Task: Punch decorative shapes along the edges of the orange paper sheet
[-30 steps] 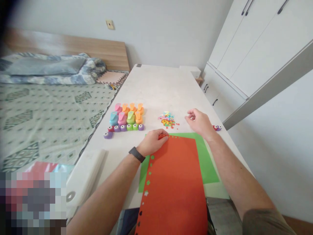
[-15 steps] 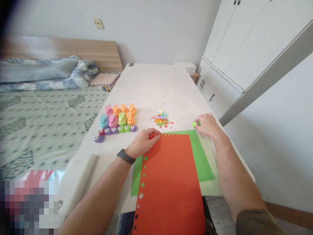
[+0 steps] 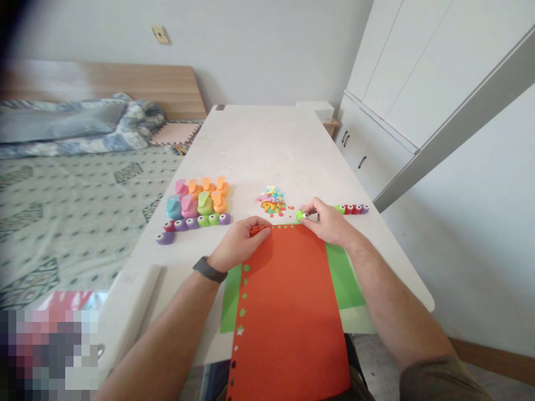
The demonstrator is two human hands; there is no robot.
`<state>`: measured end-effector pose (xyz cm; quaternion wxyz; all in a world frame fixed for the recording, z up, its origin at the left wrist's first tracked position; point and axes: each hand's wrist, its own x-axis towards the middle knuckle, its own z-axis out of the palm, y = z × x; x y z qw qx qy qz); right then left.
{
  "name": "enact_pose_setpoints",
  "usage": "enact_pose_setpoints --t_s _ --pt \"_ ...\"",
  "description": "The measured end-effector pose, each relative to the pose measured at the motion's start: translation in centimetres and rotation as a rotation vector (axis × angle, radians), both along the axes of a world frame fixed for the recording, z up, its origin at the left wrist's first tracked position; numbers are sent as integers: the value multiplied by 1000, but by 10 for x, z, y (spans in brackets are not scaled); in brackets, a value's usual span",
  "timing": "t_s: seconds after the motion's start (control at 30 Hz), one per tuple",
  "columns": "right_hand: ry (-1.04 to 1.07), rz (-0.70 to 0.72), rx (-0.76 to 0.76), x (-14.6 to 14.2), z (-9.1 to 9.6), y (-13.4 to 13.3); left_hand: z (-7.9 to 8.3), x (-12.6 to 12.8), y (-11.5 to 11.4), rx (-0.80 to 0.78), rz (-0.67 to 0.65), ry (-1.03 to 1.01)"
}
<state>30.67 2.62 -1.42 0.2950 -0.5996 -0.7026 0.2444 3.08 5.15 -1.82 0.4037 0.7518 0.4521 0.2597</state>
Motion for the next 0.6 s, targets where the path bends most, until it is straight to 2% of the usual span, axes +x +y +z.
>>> enact_pose_setpoints --t_s 0.17,0.5,0.6 --pt "80 43 -74 1 -2 4 0 0 1 -3 6 6" --pt "-17 123 -108 -6 18 15 -1 -1 2 -13 15 -11" --pt "-16 128 -108 -9 19 19 0 -1 3 -21 24 -16"
